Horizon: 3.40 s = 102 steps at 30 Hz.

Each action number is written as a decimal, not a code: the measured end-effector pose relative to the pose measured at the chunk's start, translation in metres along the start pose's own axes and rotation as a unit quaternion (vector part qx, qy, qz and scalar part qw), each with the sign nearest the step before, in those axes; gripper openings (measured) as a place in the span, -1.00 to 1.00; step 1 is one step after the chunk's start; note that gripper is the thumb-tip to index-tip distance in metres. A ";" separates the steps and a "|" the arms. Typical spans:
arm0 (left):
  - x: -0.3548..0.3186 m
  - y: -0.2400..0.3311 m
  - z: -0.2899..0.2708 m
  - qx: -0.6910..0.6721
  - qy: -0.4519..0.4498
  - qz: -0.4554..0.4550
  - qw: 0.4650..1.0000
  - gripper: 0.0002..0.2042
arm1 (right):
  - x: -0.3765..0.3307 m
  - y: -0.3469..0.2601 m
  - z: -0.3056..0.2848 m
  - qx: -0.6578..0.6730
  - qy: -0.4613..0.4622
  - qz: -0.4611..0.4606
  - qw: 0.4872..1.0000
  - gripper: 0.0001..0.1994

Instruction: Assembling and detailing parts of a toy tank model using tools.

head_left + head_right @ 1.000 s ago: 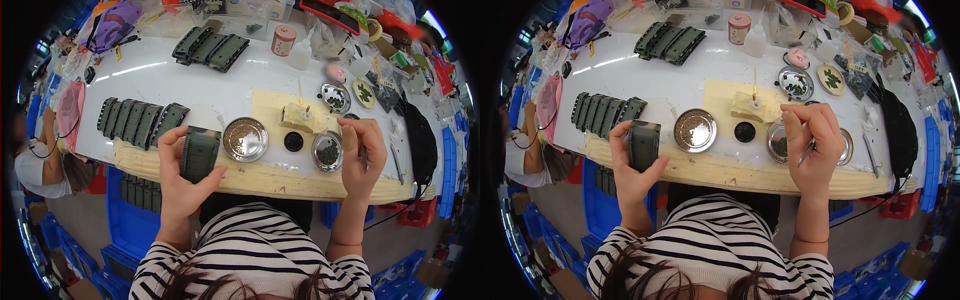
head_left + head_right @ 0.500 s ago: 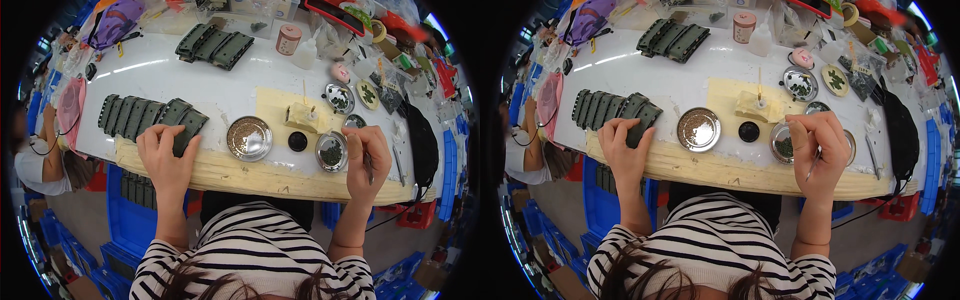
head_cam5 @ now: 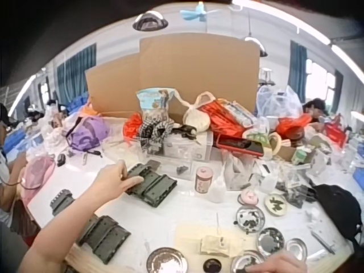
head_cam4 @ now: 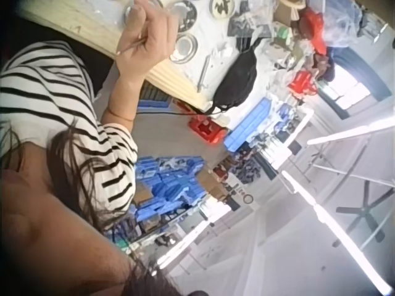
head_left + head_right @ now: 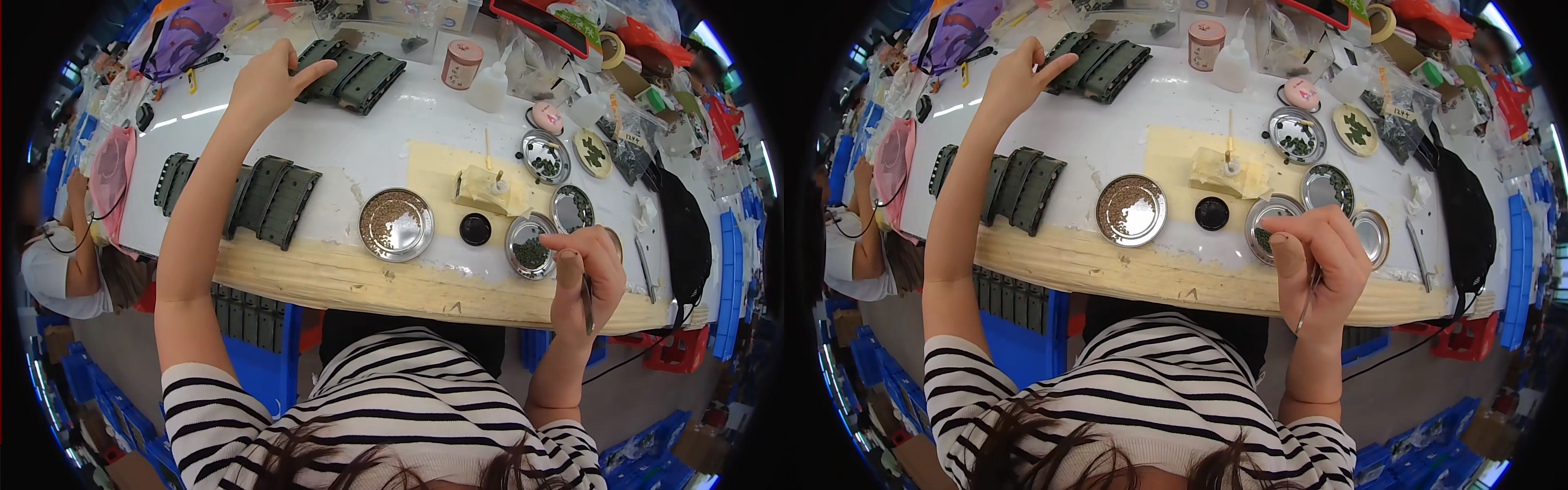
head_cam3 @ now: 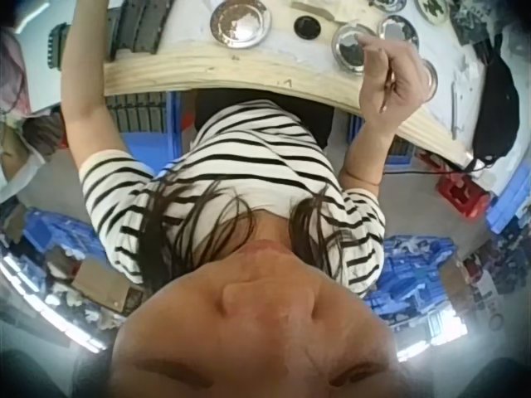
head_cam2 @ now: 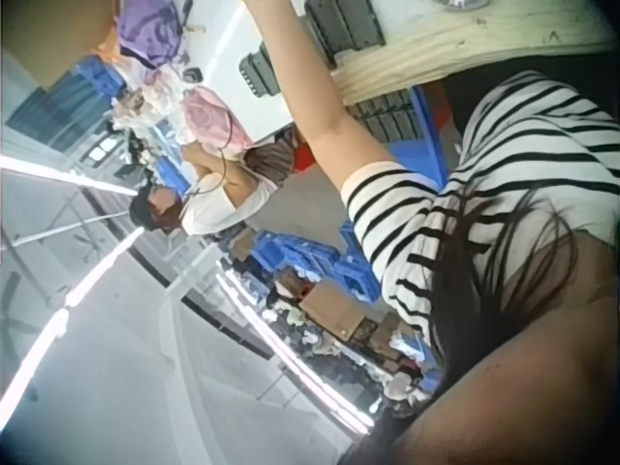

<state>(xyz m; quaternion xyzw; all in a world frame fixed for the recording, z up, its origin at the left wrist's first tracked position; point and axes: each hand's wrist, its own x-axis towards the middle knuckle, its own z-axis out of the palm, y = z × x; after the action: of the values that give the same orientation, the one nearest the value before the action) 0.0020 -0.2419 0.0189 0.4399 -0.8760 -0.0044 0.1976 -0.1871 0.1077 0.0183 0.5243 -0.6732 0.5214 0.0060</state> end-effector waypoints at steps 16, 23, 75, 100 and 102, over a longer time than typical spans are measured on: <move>-0.054 0.019 -0.030 -0.254 0.103 0.090 0.958 -0.64 | -0.010 0.007 0.002 0.039 -0.042 0.007 0.998 -0.72; -0.171 0.093 -0.056 -0.534 -0.158 0.235 0.796 -0.54 | -0.002 -0.020 0.027 0.080 -0.220 -0.110 0.966 -0.29; -0.211 0.114 0.033 -0.945 -0.182 0.033 0.270 -0.28 | 0.325 0.116 0.029 -0.399 -0.309 -0.001 0.864 -0.21; -0.214 0.114 0.030 -0.940 -0.212 0.012 0.267 -0.26 | 0.092 0.033 -0.074 0.043 -0.125 -0.058 0.990 -0.46; -0.213 0.116 0.032 -0.946 -0.204 0.020 0.251 -0.25 | 0.066 0.015 -0.076 0.032 -0.118 -0.053 0.991 -0.34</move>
<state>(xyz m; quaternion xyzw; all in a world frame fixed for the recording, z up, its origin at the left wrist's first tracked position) 0.0157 -0.0116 -0.0629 -0.0946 -0.2646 -0.9156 0.2876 -0.2681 0.1140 0.0786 0.6170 -0.6233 0.4763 -0.0627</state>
